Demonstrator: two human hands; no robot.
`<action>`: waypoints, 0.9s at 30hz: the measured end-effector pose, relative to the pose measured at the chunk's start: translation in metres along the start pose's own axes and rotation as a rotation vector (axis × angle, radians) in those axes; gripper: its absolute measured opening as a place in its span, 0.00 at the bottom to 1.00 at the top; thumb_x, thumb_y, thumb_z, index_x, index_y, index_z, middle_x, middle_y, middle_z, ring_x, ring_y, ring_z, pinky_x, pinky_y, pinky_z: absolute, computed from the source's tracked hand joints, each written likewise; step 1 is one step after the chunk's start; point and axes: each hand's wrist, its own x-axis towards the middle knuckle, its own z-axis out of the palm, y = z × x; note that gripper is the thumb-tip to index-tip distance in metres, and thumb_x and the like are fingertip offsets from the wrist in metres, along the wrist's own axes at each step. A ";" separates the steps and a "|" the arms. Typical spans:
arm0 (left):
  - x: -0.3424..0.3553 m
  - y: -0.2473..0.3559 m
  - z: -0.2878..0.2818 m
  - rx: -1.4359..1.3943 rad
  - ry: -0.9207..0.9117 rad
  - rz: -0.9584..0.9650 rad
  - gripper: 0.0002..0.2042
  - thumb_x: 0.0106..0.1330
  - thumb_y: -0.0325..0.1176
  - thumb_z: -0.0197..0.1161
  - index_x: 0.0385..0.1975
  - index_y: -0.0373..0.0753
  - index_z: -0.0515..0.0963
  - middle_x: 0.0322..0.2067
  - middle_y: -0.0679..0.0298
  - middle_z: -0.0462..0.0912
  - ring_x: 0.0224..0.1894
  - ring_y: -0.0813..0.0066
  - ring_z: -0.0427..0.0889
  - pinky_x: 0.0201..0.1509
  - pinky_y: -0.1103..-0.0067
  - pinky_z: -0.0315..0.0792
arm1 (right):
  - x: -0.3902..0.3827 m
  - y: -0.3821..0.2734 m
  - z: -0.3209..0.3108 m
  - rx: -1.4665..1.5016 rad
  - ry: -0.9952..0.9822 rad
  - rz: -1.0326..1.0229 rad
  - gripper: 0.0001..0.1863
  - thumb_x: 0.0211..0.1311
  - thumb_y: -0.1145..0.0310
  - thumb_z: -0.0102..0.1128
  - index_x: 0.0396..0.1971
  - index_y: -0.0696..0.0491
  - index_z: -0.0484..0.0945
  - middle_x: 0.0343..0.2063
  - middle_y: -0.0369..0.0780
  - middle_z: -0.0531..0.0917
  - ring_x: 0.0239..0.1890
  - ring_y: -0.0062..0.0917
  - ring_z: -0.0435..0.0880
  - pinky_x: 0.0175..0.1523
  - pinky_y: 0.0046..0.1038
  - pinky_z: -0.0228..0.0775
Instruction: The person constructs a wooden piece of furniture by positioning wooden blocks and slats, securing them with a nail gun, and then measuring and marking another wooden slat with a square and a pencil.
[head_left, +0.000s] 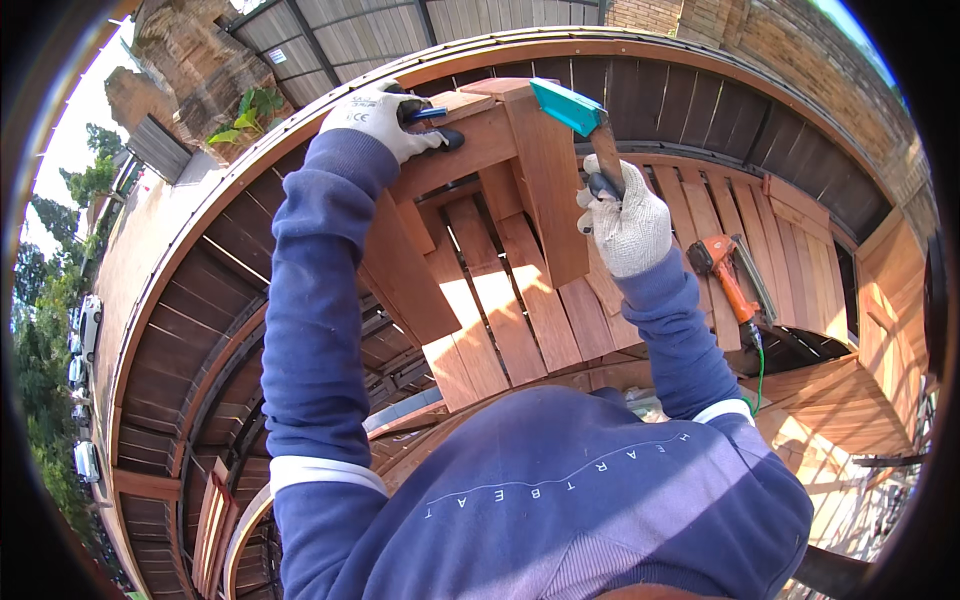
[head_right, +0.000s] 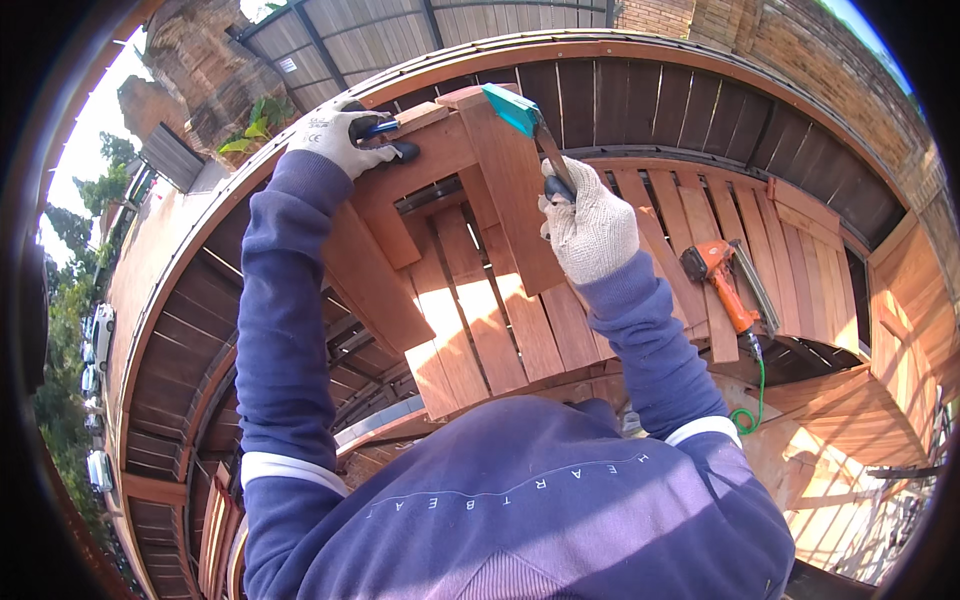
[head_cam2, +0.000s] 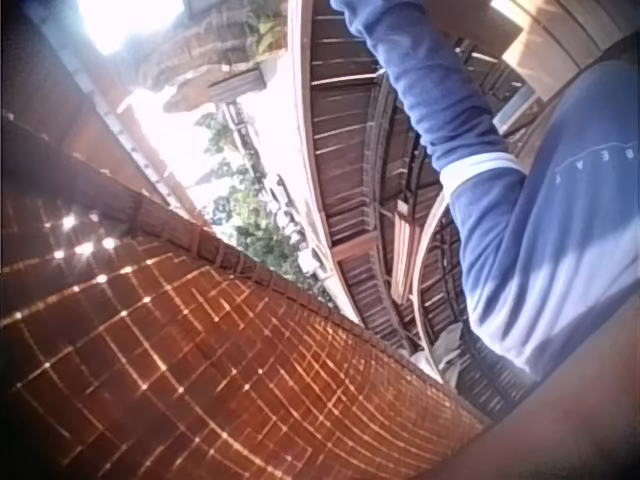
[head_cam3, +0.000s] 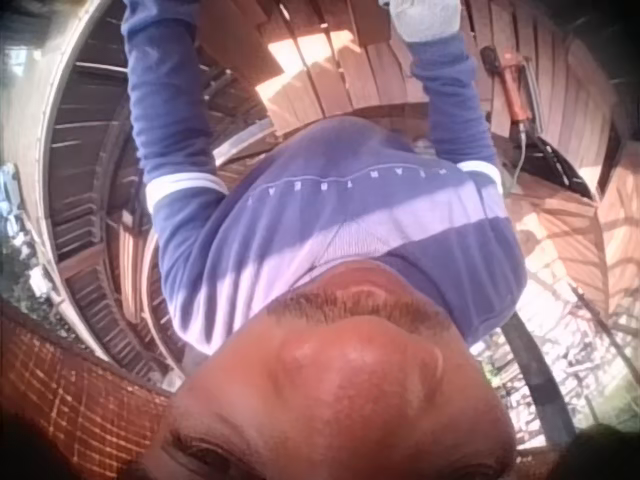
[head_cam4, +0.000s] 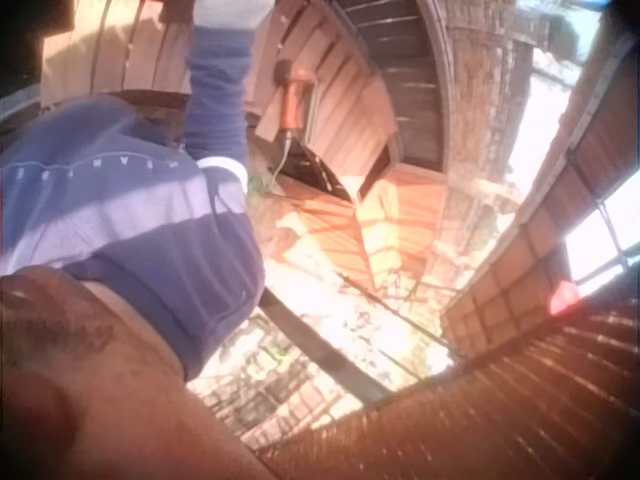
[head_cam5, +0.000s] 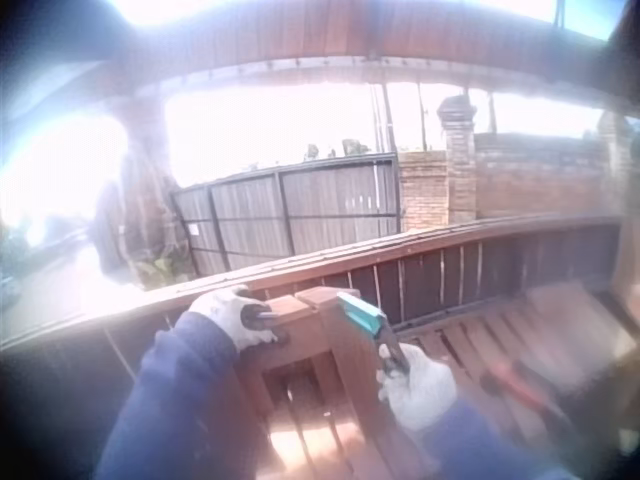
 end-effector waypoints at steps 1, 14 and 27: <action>0.002 -0.001 -0.001 -0.005 -0.003 0.000 0.29 0.52 0.62 0.67 0.45 0.45 0.83 0.40 0.58 0.80 0.44 0.57 0.80 0.51 0.68 0.73 | -0.001 0.000 0.004 0.223 0.094 -0.051 0.18 0.67 0.79 0.50 0.56 0.59 0.71 0.37 0.43 0.82 0.36 0.23 0.82 0.37 0.25 0.78; -0.002 0.002 -0.003 0.031 -0.026 -0.056 0.27 0.53 0.58 0.69 0.46 0.45 0.82 0.43 0.59 0.82 0.47 0.60 0.80 0.55 0.71 0.73 | -0.006 -0.001 0.008 0.284 0.078 0.076 0.17 0.66 0.78 0.53 0.54 0.60 0.73 0.37 0.42 0.80 0.36 0.25 0.82 0.37 0.27 0.77; -0.006 0.005 0.000 -0.037 0.002 -0.028 0.26 0.54 0.57 0.68 0.46 0.43 0.83 0.43 0.59 0.80 0.46 0.59 0.80 0.52 0.69 0.73 | -0.012 0.021 0.010 0.235 0.170 -0.113 0.17 0.63 0.78 0.54 0.53 0.58 0.74 0.32 0.43 0.82 0.33 0.20 0.84 0.37 0.22 0.77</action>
